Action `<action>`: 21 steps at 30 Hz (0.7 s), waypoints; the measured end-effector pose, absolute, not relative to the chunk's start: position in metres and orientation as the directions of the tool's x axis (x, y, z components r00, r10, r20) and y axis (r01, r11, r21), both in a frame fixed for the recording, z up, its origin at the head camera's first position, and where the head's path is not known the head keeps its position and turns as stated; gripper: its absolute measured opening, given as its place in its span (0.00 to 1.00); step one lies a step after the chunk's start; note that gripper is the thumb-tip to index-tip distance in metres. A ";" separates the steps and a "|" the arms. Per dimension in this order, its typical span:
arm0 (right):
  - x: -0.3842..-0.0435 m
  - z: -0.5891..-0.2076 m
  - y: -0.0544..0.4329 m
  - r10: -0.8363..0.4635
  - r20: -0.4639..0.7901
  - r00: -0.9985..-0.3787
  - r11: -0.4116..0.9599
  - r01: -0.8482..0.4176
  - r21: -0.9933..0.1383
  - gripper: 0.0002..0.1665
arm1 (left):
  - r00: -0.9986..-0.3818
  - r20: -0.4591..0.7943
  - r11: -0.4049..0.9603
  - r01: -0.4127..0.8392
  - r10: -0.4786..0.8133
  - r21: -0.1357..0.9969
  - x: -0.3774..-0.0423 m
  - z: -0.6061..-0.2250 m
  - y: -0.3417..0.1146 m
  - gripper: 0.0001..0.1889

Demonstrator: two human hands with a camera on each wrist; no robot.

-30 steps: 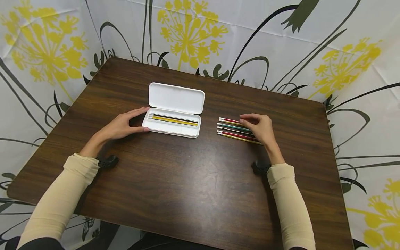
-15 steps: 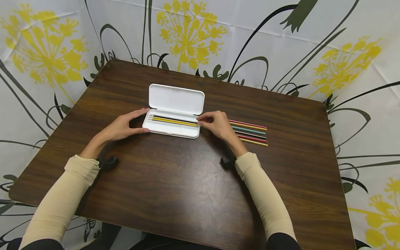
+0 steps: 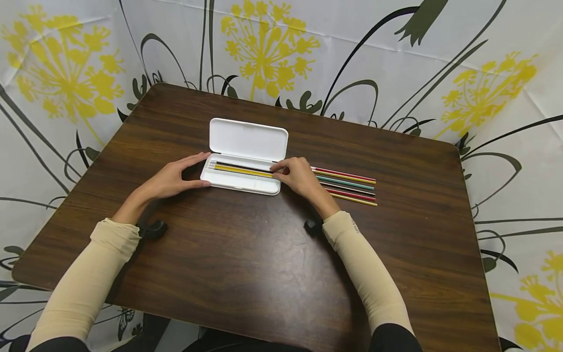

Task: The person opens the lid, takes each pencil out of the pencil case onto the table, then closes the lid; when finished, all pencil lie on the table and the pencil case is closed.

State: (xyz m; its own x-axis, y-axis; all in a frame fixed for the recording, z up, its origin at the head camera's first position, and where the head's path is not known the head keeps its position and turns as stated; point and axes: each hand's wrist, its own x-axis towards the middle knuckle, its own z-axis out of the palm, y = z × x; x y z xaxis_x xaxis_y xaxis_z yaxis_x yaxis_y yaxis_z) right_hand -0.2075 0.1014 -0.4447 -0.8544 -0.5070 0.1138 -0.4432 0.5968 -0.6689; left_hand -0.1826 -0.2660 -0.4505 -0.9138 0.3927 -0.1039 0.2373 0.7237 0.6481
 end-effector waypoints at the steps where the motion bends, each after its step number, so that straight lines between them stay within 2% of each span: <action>1: -0.208 -0.444 0.100 -0.511 0.112 -0.852 0.605 -0.449 -0.657 0.10 | -0.914 -0.104 0.724 0.238 0.393 0.648 -0.183 -0.451 -0.266 0.46; 9: -0.209 -0.438 0.090 -0.548 0.113 -0.829 0.629 -0.497 -0.598 0.10 | -0.914 -0.108 0.725 0.234 0.391 0.648 -0.182 -0.450 -0.266 0.46; 21: -0.211 -0.435 0.089 -0.568 0.113 -0.815 0.626 -0.517 -0.584 0.09 | -0.913 -0.103 0.722 0.240 0.396 0.649 -0.182 -0.450 -0.266 0.46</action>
State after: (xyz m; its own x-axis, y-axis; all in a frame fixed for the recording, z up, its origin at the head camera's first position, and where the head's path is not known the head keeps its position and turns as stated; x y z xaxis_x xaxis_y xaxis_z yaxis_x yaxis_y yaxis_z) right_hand -0.2107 0.0890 -0.4349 -0.8152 -0.5680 0.1133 -0.5171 0.6257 -0.5840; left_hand -0.1825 -0.2662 -0.4504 -0.9126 0.3957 -0.1031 0.2396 0.7218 0.6493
